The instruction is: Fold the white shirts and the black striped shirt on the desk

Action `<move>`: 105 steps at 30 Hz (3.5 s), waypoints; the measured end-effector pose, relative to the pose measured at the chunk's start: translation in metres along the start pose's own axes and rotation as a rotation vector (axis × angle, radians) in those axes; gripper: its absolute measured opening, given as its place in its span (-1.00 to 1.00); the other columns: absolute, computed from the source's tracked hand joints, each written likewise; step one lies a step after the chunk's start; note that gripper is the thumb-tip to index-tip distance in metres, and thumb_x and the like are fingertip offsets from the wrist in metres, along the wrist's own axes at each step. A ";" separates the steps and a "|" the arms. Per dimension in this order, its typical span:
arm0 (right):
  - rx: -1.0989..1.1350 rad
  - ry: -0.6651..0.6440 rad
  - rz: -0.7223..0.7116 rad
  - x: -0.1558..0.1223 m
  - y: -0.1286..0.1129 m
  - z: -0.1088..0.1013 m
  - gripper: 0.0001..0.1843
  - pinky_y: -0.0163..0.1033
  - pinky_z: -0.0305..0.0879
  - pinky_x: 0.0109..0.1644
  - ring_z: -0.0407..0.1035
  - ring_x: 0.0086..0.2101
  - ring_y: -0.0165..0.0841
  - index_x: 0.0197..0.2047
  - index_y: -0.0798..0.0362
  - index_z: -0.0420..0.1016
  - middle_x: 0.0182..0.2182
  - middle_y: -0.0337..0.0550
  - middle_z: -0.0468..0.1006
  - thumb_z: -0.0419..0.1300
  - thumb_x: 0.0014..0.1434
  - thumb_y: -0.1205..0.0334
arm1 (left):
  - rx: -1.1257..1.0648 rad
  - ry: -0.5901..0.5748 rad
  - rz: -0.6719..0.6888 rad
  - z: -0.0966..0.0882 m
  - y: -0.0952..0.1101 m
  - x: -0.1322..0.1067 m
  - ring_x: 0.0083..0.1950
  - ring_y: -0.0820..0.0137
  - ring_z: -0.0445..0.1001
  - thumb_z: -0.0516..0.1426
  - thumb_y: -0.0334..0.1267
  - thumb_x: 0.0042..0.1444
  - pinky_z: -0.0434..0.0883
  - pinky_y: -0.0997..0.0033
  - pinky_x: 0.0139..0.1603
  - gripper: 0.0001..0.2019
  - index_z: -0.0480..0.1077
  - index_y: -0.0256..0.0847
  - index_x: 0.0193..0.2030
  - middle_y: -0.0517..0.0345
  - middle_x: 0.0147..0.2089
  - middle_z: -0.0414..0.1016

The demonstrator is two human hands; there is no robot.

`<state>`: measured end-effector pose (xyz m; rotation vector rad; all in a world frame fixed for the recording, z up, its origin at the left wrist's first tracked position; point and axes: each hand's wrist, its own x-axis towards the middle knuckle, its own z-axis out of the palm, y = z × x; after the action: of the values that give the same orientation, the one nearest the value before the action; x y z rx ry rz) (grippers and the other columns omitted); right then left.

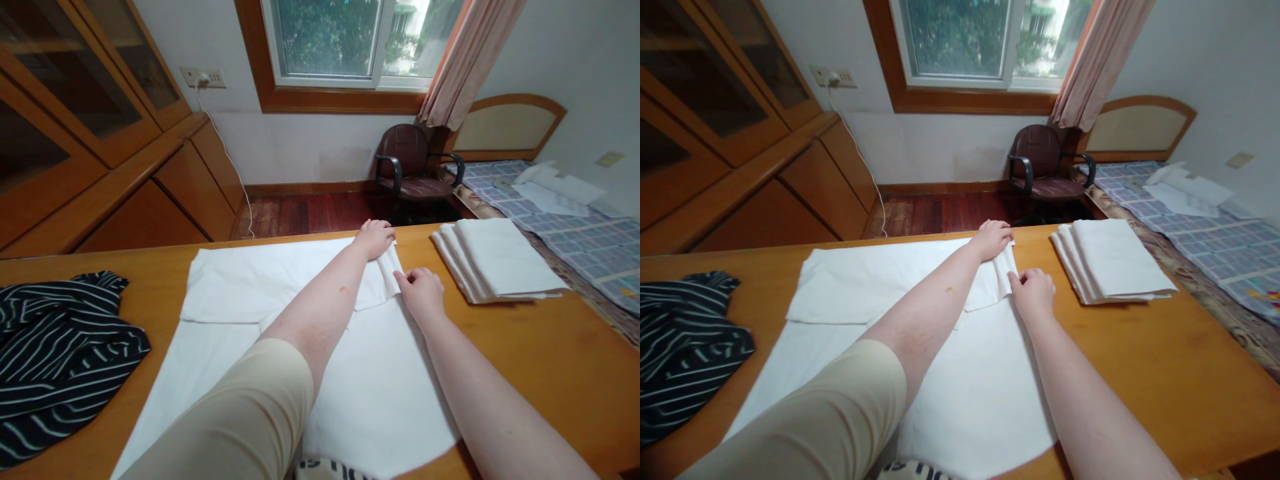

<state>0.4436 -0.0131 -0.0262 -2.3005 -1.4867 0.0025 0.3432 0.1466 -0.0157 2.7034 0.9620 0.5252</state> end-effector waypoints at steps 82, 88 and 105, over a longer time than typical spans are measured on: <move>0.079 -0.212 -0.077 -0.009 -0.016 -0.012 -0.58 -0.29 -0.13 -0.46 0.16 -0.51 -0.38 -0.52 0.04 0.35 -0.58 -0.16 0.39 -0.10 0.24 0.03 | 0.139 0.009 0.001 0.001 0.006 0.003 -0.02 0.26 0.35 -0.03 -0.26 0.16 0.10 -0.03 0.21 -0.73 0.51 -0.08 -0.22 0.12 -0.09 0.45; 0.104 -0.205 -0.001 -0.008 -0.014 -0.015 -0.57 -0.28 -0.13 -0.47 0.15 -0.52 -0.38 -0.53 0.05 0.39 -0.59 -0.16 0.38 -0.09 0.21 0.03 | 0.109 0.091 0.034 -0.004 0.005 0.001 -0.07 0.28 0.37 0.01 -0.27 0.15 0.20 0.13 0.12 -0.78 0.49 -0.11 -0.24 0.10 -0.12 0.44; 0.202 -0.186 0.021 -0.009 -0.013 -0.015 -0.57 -0.28 -0.10 -0.47 0.15 -0.54 -0.38 -0.59 0.06 0.36 -0.65 -0.21 0.31 -0.09 0.18 0.06 | 0.059 -0.049 0.054 -0.017 -0.004 -0.004 0.05 0.27 0.32 0.05 -0.31 0.05 0.13 0.14 0.18 -0.75 0.53 -0.04 -0.23 0.16 0.00 0.44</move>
<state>0.4319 -0.0209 -0.0102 -2.2001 -1.4754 0.3658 0.3313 0.1490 -0.0023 2.7872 0.9084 0.4452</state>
